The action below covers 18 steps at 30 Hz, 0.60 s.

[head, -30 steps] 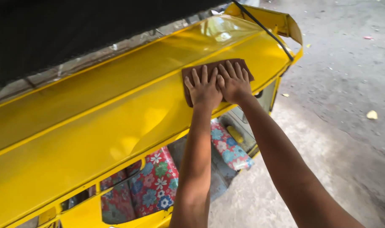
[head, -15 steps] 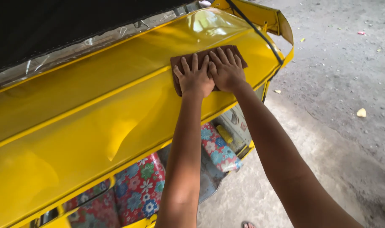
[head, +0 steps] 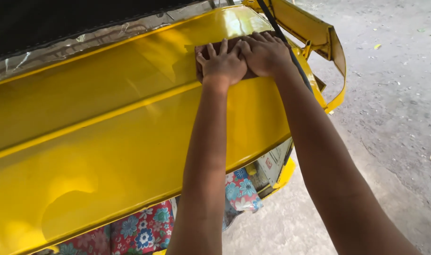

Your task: Sanding the yellow roof of a motorized tricycle using sandpaper.

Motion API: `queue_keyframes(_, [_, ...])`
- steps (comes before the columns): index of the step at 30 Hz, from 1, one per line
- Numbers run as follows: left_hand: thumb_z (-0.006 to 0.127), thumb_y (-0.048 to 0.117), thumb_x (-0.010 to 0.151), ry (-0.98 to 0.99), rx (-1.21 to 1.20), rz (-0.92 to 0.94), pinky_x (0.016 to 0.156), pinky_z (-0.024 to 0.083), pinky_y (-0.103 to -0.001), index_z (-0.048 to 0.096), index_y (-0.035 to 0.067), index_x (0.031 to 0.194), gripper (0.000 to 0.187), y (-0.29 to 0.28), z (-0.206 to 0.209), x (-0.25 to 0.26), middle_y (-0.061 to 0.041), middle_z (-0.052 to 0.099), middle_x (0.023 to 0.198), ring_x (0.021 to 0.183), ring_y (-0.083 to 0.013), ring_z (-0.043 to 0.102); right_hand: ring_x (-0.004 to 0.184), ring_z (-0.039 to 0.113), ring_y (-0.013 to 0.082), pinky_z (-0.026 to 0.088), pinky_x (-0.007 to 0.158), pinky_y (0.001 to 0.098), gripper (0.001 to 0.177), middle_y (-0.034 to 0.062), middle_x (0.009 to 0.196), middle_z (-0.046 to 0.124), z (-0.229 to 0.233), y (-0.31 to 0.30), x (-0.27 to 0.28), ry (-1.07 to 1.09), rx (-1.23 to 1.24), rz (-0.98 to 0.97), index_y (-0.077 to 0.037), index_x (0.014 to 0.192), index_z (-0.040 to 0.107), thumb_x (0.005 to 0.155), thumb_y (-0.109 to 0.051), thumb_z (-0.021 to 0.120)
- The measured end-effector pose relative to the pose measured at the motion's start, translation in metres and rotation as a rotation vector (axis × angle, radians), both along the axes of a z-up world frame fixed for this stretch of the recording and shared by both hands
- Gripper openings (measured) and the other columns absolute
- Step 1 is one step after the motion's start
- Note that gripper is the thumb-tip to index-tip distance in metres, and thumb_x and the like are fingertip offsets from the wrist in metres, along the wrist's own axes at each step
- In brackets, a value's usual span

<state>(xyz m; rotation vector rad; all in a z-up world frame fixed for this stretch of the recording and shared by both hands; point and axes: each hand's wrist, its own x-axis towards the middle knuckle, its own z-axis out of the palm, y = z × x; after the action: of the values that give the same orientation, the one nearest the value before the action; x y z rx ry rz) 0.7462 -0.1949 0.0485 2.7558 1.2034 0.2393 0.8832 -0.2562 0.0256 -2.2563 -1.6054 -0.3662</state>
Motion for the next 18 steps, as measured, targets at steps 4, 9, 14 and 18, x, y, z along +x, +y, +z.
queue_keyframes(4, [0.024, 0.047, 0.099, 0.0, 0.006, 0.008, 0.12, 0.003, -0.071, 0.023, 0.043, 0.161, 0.062, 0.006, -0.006, 0.008, 0.002, 0.009, 0.173, 0.157, -0.0431, 0.004, 0.15, 0.032, 0.0345, 0.02, 0.121, 0.0495, 0.056, 0.009, 0.162, 0.039, 0.004, -0.001, -0.001, 0.063, 0.016, 0.004, -0.028, 0.15, 0.052, 0.104, -0.049, 0.028])
queue_keyframes(9, [0.025, 0.046, 0.101, 0.012, 0.031, 0.014, 0.122, 0.001, -0.069, 0.021, 0.043, 0.161, 0.06, -0.011, -0.006, -0.007, 0.004, 0.007, 0.173, 0.158, -0.0419, 0.004, 0.151, 0.026, 0.0324, 0.014, 0.122, 0.0491, 0.058, 0.0073, 0.162, 0.035, 0.0, -0.011, -0.015, 0.098, 0.056, -0.046, -0.027, 0.154, 0.044, 0.104, -0.05, 0.028])
queue_keyframes(14, [0.033, 0.042, 0.099, -0.004, 0.108, -0.016, 0.12, 0.001, -0.071, 0.017, 0.04, 0.163, 0.066, -0.045, -0.023, -0.038, 0.004, 0.006, 0.173, 0.156, -0.0443, 0.005, 0.153, 0.025, 0.0378, 0.014, 0.125, 0.052, 0.061, 0.0106, 0.166, 0.034, -0.022, -0.047, -0.047, 0.032, 0.141, -0.032, -0.02, 0.157, 0.044, 0.105, -0.048, 0.031])
queue_keyframes(18, [0.032, 0.044, 0.103, -0.025, 0.191, -0.049, 0.119, 0.001, -0.074, 0.021, 0.04, 0.164, 0.062, -0.078, -0.034, -0.084, 0.001, 0.006, 0.176, 0.159, -0.0448, 0.003, 0.154, 0.024, 0.0427, 0.013, 0.125, 0.0542, 0.06, 0.0153, 0.168, 0.03, -0.048, -0.067, -0.075, -0.029, 0.2, -0.018, -0.017, 0.158, 0.043, 0.106, -0.046, 0.032])
